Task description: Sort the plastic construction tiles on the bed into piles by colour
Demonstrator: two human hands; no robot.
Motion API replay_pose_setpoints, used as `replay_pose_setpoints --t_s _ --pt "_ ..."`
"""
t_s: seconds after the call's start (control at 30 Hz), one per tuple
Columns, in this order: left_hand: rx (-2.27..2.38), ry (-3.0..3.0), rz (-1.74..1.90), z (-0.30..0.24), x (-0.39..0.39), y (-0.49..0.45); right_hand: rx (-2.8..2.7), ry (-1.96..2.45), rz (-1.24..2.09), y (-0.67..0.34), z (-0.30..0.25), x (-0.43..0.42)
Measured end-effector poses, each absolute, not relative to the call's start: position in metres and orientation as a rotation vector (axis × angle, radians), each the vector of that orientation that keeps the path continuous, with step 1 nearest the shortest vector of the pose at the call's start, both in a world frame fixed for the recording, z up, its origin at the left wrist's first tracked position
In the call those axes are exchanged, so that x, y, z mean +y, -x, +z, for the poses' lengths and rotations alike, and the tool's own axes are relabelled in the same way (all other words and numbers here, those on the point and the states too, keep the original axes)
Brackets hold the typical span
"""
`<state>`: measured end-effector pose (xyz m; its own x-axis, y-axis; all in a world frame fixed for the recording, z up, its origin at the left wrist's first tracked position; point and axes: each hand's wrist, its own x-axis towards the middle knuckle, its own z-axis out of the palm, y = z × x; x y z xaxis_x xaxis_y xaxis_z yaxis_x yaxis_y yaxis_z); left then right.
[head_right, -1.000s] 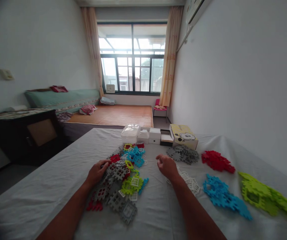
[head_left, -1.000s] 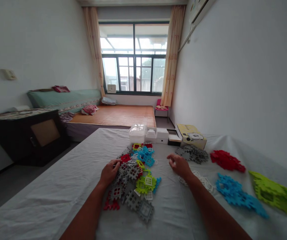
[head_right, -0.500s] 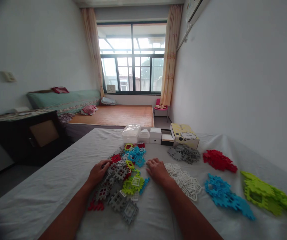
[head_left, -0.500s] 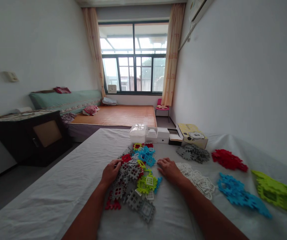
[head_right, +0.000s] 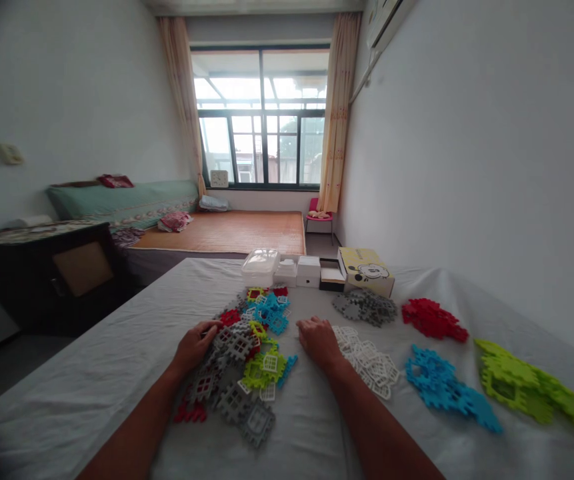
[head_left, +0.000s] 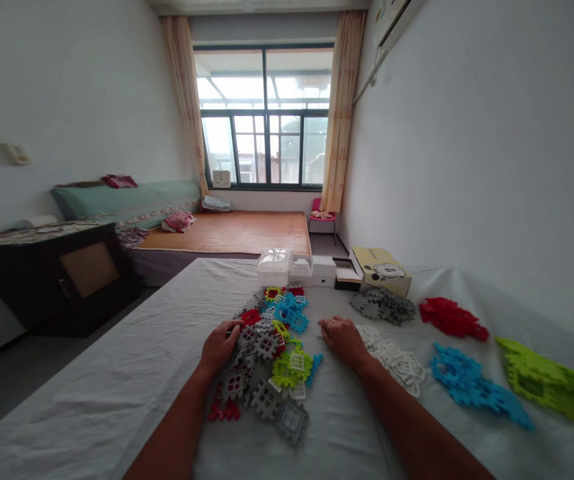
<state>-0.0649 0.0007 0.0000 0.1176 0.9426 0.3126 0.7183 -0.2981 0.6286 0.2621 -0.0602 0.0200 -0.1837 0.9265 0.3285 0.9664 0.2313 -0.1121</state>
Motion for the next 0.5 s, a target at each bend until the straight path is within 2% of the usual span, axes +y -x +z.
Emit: replay_pose_setpoints --t_s 0.17,0.33,0.4,0.5 --pt "1.635 -2.080 0.974 0.001 0.000 0.065 -1.883 1.892 -0.200 -0.298 0.038 -0.064" --pt "1.658 -2.063 0.960 0.001 0.000 0.065 -1.889 1.841 -0.147 -0.306 0.042 -0.067" --pt "1.651 -2.063 0.956 0.002 -0.001 0.064 -2.024 1.664 0.030 -0.295 0.040 -0.069" --pt "1.641 -2.069 0.959 0.003 -0.002 0.064 -2.300 1.345 0.463 -0.278 0.036 -0.072"
